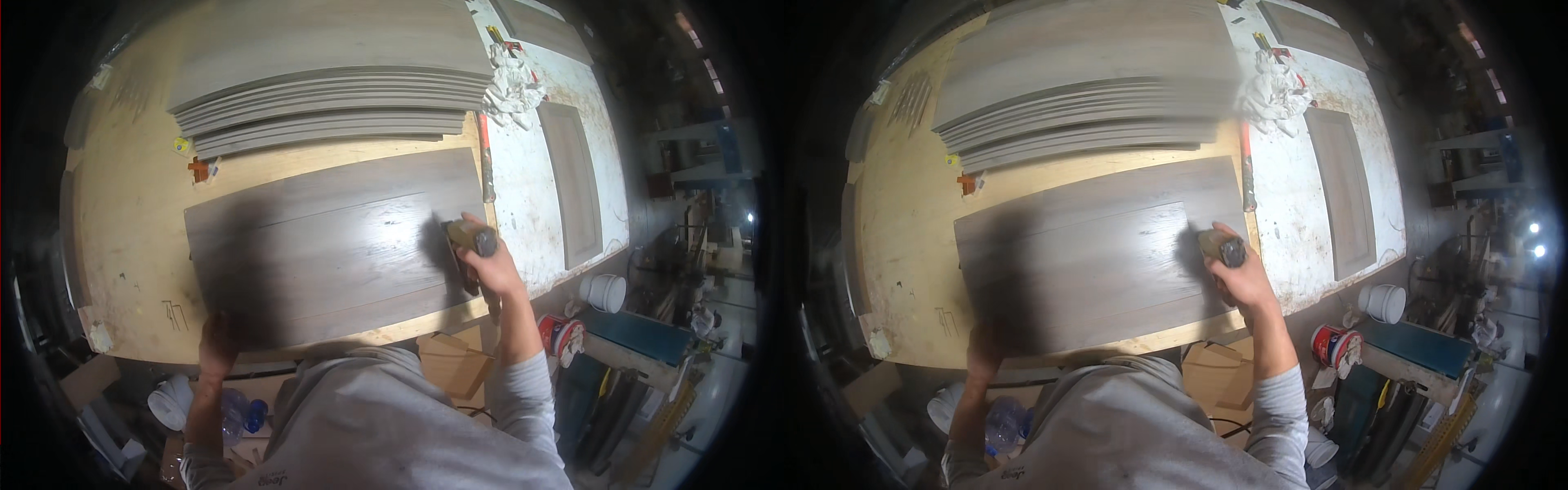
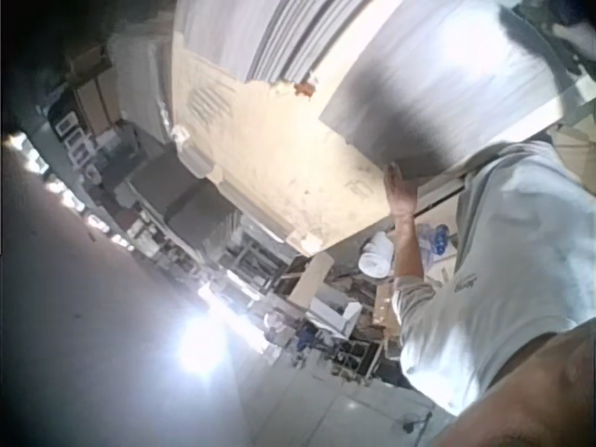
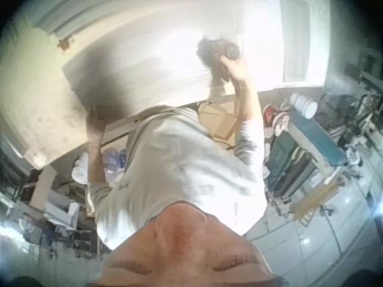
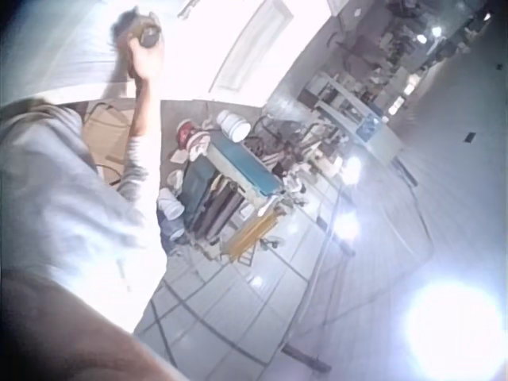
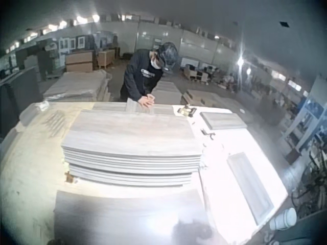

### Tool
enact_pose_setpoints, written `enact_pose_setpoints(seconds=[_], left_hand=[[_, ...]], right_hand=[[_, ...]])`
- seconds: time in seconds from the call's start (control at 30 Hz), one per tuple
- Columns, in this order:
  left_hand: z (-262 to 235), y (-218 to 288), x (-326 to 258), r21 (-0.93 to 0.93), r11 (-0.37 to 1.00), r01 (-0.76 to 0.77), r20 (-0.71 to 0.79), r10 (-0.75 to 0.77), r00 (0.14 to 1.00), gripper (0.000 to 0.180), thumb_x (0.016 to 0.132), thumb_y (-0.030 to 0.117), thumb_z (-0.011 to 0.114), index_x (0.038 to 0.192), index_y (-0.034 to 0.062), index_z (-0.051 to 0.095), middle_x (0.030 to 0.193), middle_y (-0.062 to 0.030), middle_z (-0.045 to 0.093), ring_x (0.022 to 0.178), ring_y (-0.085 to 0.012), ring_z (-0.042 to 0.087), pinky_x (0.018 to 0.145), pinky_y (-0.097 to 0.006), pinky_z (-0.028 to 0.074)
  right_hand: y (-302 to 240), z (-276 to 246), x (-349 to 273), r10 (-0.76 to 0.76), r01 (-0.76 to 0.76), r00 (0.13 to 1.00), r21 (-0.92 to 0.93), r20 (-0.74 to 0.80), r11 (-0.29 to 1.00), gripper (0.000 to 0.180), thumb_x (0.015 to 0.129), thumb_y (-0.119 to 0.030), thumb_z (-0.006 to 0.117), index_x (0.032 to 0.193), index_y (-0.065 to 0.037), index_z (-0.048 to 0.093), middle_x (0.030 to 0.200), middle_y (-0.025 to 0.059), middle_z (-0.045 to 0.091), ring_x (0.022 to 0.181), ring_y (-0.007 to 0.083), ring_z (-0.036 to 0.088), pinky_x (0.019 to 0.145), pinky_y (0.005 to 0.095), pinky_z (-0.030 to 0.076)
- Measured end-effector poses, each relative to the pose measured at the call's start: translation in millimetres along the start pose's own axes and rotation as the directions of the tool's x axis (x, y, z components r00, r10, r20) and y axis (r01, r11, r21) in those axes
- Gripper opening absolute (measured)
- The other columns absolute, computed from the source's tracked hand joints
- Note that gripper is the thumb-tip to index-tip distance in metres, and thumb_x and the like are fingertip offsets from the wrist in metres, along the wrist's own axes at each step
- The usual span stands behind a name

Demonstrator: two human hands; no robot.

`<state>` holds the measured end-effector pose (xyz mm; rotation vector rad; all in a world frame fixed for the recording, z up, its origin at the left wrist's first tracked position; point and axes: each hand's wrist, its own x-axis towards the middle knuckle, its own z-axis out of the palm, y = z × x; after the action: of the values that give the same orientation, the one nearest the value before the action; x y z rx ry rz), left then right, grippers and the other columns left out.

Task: Assembling wooden furniture panels using a pneumatic nail gun and applying wood glue to trim pieces.

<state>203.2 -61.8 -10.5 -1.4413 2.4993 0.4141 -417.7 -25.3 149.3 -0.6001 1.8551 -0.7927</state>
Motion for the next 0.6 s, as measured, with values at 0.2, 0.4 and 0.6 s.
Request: enact_pose_setpoints(seconds=[0.2, 0.4, 0.6], left_hand=[[-21.9, 15.4, -8.5, -0.190, 0.981, 0.036, -0.066, -0.049, 0.997, 0.081, 0.076, 0.022, 0.080, 0.149, 0.0057, 0.048, 0.146, -0.0289, 0.047, 0.130, -0.0469, 0.051, 0.106, -0.047, 0.048], [-39.5, 31.9, -4.1, -0.264, 0.960, 0.091, -0.061, -0.111, 0.992, 0.080, 0.077, 0.020, 0.078, 0.150, 0.0056, 0.048, 0.145, -0.0313, 0.047, 0.129, -0.0487, 0.051, 0.106, -0.046, 0.048], [-34.1, 32.7, -5.8, -0.275, 0.957, 0.098, -0.085, -0.126, 0.988, 0.078, 0.078, 0.019, 0.077, 0.149, 0.0051, 0.048, 0.147, -0.0303, 0.047, 0.131, -0.0482, 0.050, 0.108, -0.047, 0.046]], right_hand=[[-22.2, -8.0, 58.4, -0.013, 0.022, 0.988, -0.057, 0.157, 0.998, 0.066, 0.083, -0.012, 0.072, 0.146, -0.012, 0.054, 0.084, 0.0021, 0.065, 0.056, 0.0109, 0.056, 0.052, 0.0265, 0.046], [-27.4, -7.7, 88.8, 0.012, 0.002, 0.972, -0.062, 0.236, 0.998, 0.063, 0.084, -0.010, 0.070, 0.145, -0.012, 0.054, 0.086, 0.0029, 0.066, 0.051, 0.0105, 0.053, 0.049, 0.0273, 0.044], [-39.8, -2.3, 89.5, 0.053, -0.019, 0.967, -0.136, 0.248, 0.990, 0.063, 0.084, -0.010, 0.070, 0.145, -0.012, 0.053, 0.089, 0.0037, 0.066, 0.052, 0.0105, 0.053, 0.049, 0.0272, 0.044]])
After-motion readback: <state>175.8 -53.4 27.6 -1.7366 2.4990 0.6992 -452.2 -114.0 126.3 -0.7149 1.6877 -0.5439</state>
